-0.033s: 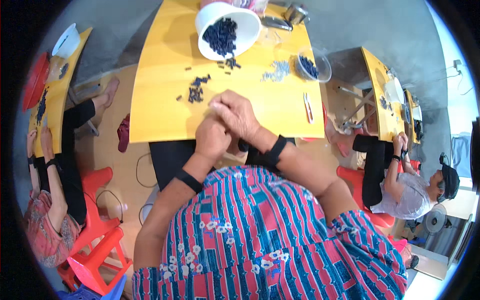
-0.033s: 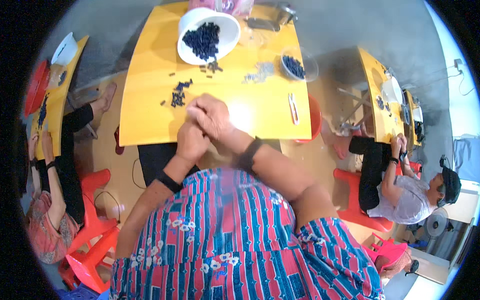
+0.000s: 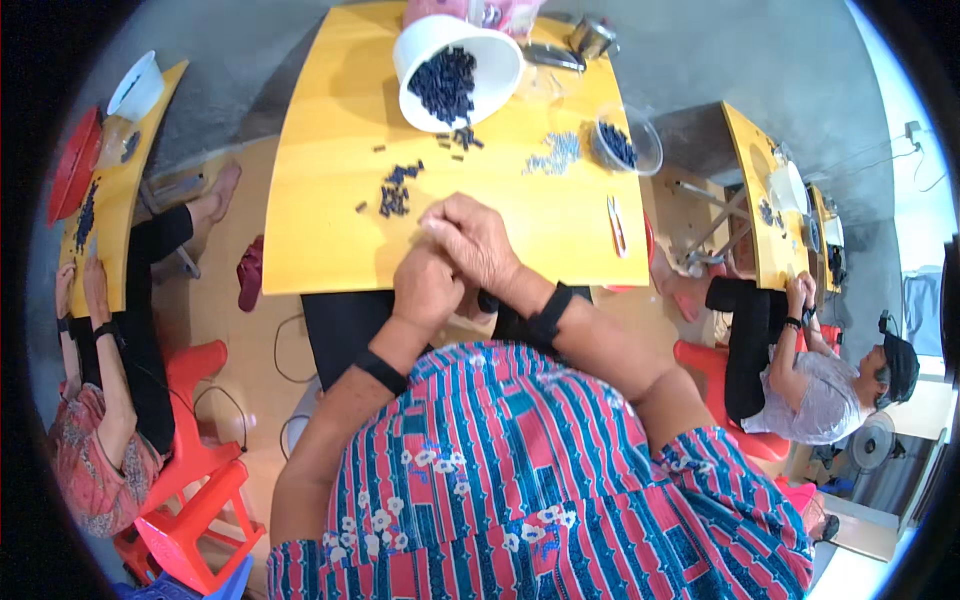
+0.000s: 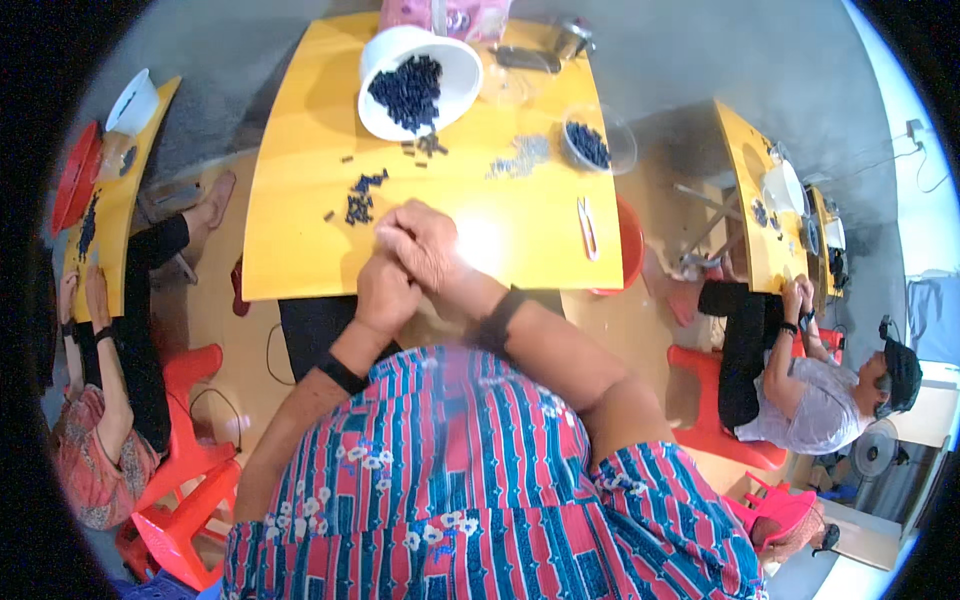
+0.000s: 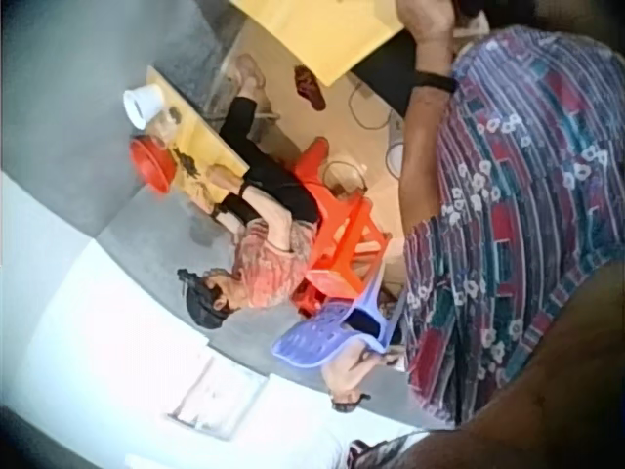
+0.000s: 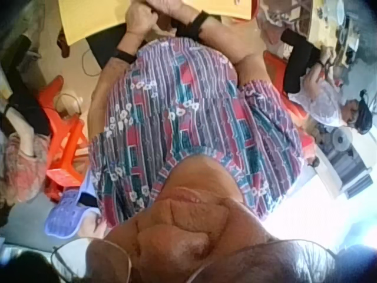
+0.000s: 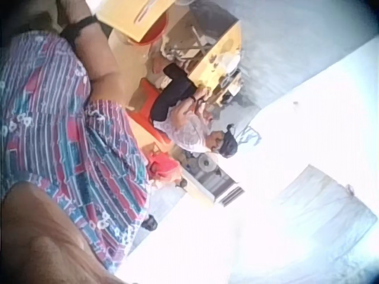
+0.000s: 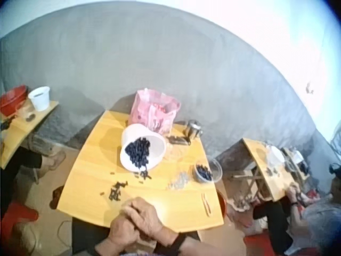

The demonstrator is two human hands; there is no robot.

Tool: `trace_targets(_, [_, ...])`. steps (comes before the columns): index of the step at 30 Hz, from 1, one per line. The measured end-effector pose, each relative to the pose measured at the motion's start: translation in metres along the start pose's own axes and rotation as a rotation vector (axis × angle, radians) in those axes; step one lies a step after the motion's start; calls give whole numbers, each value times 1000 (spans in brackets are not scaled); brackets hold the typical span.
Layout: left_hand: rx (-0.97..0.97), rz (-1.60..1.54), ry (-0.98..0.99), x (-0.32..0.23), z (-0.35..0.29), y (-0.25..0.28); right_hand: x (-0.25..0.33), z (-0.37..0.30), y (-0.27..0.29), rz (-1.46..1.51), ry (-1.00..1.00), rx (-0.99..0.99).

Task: Manually assembling small black plastic tubes with silver inserts or fittings at a table.

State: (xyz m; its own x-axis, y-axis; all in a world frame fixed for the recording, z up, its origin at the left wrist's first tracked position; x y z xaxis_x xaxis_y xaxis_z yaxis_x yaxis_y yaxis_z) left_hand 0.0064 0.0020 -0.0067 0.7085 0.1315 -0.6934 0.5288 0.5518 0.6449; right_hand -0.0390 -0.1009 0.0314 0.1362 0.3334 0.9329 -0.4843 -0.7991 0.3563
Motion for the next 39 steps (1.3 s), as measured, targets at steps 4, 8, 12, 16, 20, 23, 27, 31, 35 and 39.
trace_targets(4, [-102,-92,-109,0,-1,0,-1,-4,-2,1,-40,-1])
trace_targets(8, [-72,-247,49,-1,-1,2,6,-4,-4,-181,133,43])
trace_targets(12, [-70,-280,122,-2,-2,5,5,-1,-10,-245,151,54])
trace_targets(16, [-28,-136,-46,5,-4,0,-1,2,-13,-246,170,95])
trace_targets(20, [-9,-67,-61,10,-4,-8,-5,2,-13,-241,168,93])
trace_targets(23, [32,-106,-12,15,-5,-9,-6,4,-14,-237,154,99])
trace_targets(27, [12,-146,7,12,-6,-7,-7,1,-14,-228,160,77])
trace_targets(31, [42,-132,17,17,-11,-10,-7,-3,-16,-227,187,60])
trace_targets(35, [-31,-95,-58,14,-10,-13,-6,-5,-14,-230,192,55])
trace_targets(39, [-26,-120,8,19,-8,-14,-4,-1,-11,-257,267,76])
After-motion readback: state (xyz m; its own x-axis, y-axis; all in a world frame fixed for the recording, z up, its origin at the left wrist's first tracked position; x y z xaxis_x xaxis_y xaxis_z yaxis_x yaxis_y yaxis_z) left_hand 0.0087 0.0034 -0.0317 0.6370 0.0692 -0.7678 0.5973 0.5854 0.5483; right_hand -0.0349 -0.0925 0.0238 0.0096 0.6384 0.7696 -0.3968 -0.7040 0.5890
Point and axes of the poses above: each hand's wrist, its own z-axis towards the middle knuckle, its own y-axis out of the back of the hand, x = y × z, the point moved 3 cm from there along z, towards the middle knuckle, and after that the axes turned 9 degrees about -y, right-handed, at the moved point
